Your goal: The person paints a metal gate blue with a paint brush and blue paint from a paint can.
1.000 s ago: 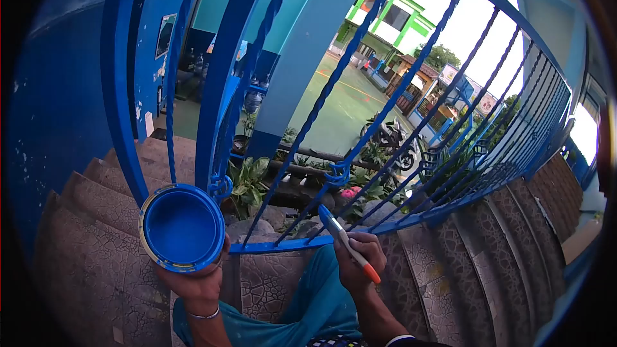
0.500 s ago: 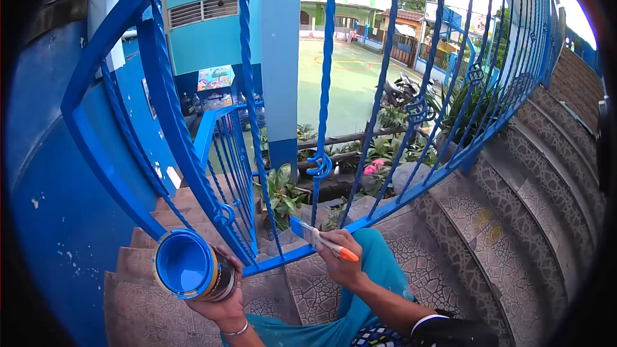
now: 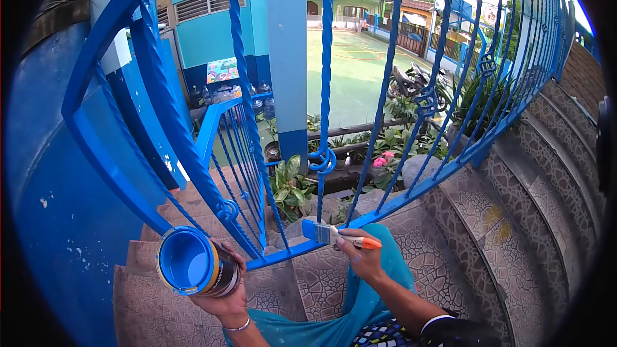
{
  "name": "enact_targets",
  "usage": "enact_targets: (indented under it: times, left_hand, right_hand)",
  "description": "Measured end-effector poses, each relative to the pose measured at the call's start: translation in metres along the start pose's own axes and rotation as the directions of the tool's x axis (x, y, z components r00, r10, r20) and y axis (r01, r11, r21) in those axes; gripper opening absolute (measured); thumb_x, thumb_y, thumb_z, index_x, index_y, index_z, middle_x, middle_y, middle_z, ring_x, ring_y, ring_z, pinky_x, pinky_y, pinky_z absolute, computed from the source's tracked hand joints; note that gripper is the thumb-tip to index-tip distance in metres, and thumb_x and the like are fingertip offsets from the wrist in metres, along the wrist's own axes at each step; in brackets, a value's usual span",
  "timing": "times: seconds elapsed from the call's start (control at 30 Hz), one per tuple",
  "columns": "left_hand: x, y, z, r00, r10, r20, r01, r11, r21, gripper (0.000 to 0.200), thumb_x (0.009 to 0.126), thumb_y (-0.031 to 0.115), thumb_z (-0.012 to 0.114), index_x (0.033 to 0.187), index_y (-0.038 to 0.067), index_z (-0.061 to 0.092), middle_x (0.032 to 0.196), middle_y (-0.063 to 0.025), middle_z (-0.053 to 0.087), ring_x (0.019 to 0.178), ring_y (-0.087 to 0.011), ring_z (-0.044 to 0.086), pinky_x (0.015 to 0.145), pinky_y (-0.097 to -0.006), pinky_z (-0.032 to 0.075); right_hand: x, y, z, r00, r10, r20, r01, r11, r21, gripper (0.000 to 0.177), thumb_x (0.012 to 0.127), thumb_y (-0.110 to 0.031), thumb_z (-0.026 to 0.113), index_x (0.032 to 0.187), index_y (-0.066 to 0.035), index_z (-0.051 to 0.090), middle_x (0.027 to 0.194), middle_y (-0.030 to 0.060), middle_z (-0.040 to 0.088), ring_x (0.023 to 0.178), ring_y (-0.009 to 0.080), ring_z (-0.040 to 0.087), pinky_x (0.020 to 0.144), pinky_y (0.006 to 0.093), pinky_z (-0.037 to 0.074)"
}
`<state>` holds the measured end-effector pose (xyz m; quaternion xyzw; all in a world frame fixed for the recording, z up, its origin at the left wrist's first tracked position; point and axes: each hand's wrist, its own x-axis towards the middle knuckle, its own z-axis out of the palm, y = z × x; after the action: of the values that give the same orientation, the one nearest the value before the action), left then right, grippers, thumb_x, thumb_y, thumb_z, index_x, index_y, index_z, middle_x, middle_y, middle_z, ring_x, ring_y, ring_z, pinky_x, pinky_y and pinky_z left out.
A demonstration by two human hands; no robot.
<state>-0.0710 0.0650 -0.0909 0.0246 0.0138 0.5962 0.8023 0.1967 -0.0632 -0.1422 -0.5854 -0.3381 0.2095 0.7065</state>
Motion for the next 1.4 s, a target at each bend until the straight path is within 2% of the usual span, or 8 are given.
enact_targets:
  times: [0.13,0.2,0.43,0.6,0.73,0.97,1.1,1.4]
  left_hand:
    - [0.002,0.002,-0.004,1.0,-0.011,-0.008,0.01,1.0,-0.015,0.091,0.099,0.071,0.057,0.16,0.004,0.049,0.155,-0.0203,0.058,0.143,-0.0423,0.053,0.113,-0.0607,0.048]
    - [0.001,0.003,-0.005,1.0,-0.002,-0.029,0.001,1.0,-0.023,0.09,0.099,0.071,0.057,0.161,0.006,0.048,0.159,-0.02,0.055,0.145,-0.0427,0.052,0.114,-0.0615,0.047]
    - [0.002,0.002,-0.01,0.996,-0.025,0.082,0.024,1.0,0.006,0.081,0.101,0.062,0.059,0.159,0.006,0.051,0.156,-0.0205,0.058,0.145,-0.0412,0.051,0.116,-0.058,0.046]
    - [-0.002,0.001,-0.001,0.999,-0.025,0.035,0.025,0.999,-0.02,0.078,0.103,0.057,0.054,0.16,0.003,0.048,0.154,-0.0204,0.058,0.141,-0.0428,0.054,0.114,-0.0584,0.048]
    - [-0.001,0.003,-0.001,0.997,-0.036,0.071,0.038,0.999,-0.032,0.079,0.103,0.057,0.055,0.16,0.003,0.047,0.156,-0.0207,0.056,0.143,-0.0435,0.052,0.115,-0.0596,0.048]
    - [0.0,0.006,-0.009,0.993,-0.038,0.109,0.039,0.999,-0.003,0.084,0.102,0.061,0.059,0.162,0.004,0.046,0.158,-0.0206,0.054,0.146,-0.0433,0.05,0.117,-0.0608,0.046]
    - [-0.002,0.003,-0.004,0.999,0.0,0.035,0.0,1.0,-0.016,0.09,0.098,0.068,0.061,0.161,0.005,0.047,0.155,-0.021,0.055,0.144,-0.0427,0.052,0.115,-0.0601,0.047]
    - [0.001,0.002,-0.006,0.999,-0.008,0.036,0.008,1.0,0.003,0.093,0.097,0.07,0.062,0.162,0.005,0.046,0.157,-0.0212,0.055,0.145,-0.0426,0.052,0.114,-0.0592,0.048]
  right_hand:
    - [0.002,0.01,-0.007,0.998,-0.059,-0.02,0.058,0.996,-0.07,0.022,0.095,0.0,0.082,0.117,0.001,0.077,0.104,0.0087,0.079,0.092,0.013,0.075,0.079,0.028,0.061]
    - [0.005,0.008,-0.015,0.969,-0.249,0.006,0.244,0.945,-0.216,0.024,0.092,0.003,0.083,0.115,0.0,0.078,0.105,0.011,0.079,0.091,0.0165,0.076,0.078,0.0295,0.061]
    - [0.022,-0.027,-0.026,0.643,-0.681,0.349,0.739,0.434,-0.514,0.034,0.081,0.004,0.088,0.112,-0.006,0.08,0.118,0.0139,0.077,0.098,0.03,0.075,0.082,0.0379,0.063]
    - [0.04,-0.041,-0.025,0.461,-0.755,0.465,0.82,0.163,-0.549,0.048,0.069,-0.007,0.091,0.115,-0.02,0.082,0.132,0.0111,0.071,0.113,0.0346,0.068,0.089,0.0457,0.062]
    - [0.051,-0.047,-0.023,0.479,-0.723,0.499,0.826,0.177,-0.536,0.039,0.071,0.0,0.092,0.103,-0.019,0.082,0.129,0.0106,0.072,0.111,0.0356,0.068,0.088,0.045,0.061]
    - [0.084,-0.046,-0.03,0.34,-0.744,0.575,0.907,0.098,-0.41,0.046,0.07,-0.007,0.087,0.113,-0.019,0.082,0.135,0.0091,0.072,0.114,0.0311,0.069,0.088,0.0439,0.063]
    - [0.08,-0.037,-0.041,0.415,-0.801,0.431,0.859,0.189,-0.477,0.048,0.067,-0.005,0.092,0.112,-0.019,0.082,0.132,0.0086,0.073,0.114,0.0328,0.07,0.089,0.0456,0.063]
    - [0.07,-0.046,-0.033,0.496,-0.791,0.359,0.834,0.318,-0.451,0.042,0.07,0.001,0.091,0.109,-0.01,0.079,0.127,0.0158,0.075,0.11,0.038,0.072,0.091,0.0479,0.061]
